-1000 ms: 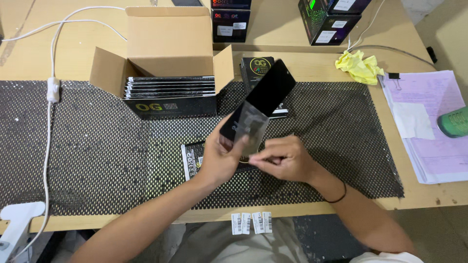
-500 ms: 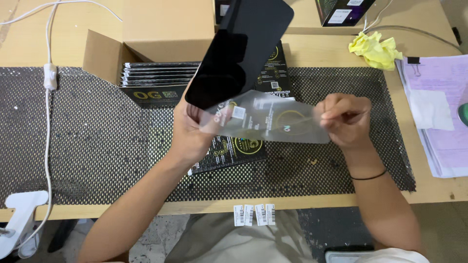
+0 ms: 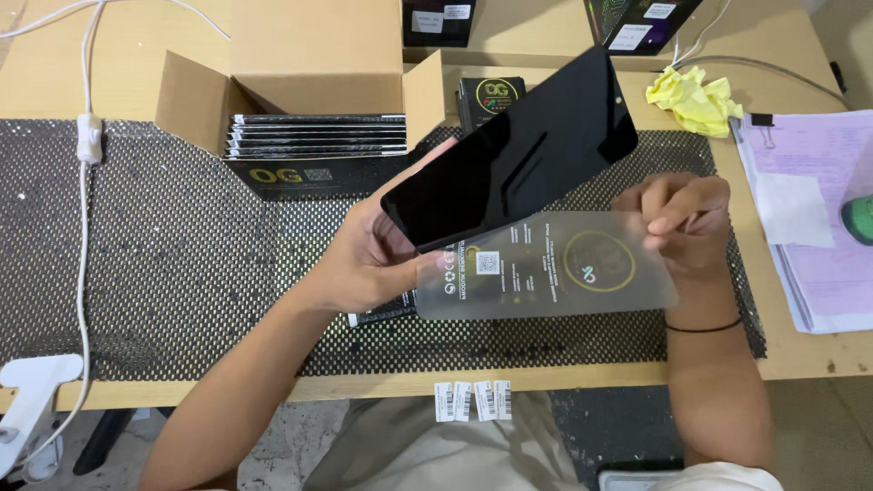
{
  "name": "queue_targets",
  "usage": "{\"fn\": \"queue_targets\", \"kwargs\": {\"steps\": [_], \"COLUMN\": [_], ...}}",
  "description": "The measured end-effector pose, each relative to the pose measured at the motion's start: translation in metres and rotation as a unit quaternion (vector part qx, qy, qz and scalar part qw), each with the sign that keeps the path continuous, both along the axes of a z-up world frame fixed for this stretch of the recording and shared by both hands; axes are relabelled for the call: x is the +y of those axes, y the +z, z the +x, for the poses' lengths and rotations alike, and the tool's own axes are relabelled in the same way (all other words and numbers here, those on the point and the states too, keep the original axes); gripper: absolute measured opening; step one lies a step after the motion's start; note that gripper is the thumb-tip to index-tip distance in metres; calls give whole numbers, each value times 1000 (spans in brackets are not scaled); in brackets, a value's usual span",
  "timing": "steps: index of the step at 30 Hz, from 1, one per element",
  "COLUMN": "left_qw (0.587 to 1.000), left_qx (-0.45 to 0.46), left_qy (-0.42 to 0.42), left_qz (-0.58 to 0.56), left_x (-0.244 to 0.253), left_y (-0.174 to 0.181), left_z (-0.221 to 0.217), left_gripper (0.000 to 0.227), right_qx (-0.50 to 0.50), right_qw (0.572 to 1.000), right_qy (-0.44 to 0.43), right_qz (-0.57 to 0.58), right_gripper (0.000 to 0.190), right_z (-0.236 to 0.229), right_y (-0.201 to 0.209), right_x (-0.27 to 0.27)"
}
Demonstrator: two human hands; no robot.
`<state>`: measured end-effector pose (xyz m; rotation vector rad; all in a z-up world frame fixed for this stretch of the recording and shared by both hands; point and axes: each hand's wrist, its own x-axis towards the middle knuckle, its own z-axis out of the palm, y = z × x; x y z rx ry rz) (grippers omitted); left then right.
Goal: The person unpacks several smartphone display assemblies from a cardboard box. They remove each unit from its black packaging, peel off the protective plastic film, and briefly display the screen and ribbon cable before placing the items on the table.
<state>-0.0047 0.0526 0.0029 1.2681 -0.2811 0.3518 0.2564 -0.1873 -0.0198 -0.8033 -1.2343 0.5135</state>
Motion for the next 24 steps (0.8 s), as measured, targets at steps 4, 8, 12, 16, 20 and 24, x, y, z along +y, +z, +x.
{"fn": "queue_targets", "kwargs": {"steps": [4, 8, 12, 16, 20, 24], "left_qw": [998, 998, 992, 993, 996, 996], "left_qx": [15, 5, 11, 7, -1, 1], "left_qy": [-27, -53, -27, -32, -67, -90], "left_qz": [52, 45, 125, 117, 60, 17], "left_x": [8, 11, 13, 15, 18, 21], "left_y": [-1, -2, 6, 3, -1, -4], "left_z": [-2, -2, -4, -4, -1, -1], "left_gripper": [81, 79, 75, 77, 78, 79], "right_qx": [-41, -36, -38, -50, -12, -35], "right_qw": [998, 998, 999, 998, 998, 995], "right_qy": [34, 32, 11, -6, 6, -46], "right_qz": [-17, -26, -24, -37, -64, -77], "right_gripper": [18, 15, 8, 9, 9, 13], "right_z": [-3, -1, -3, -5, -16, -22], "right_y": [4, -2, -8, -4, 1, 3], "right_x": [2, 2, -1, 2, -2, 2]}}
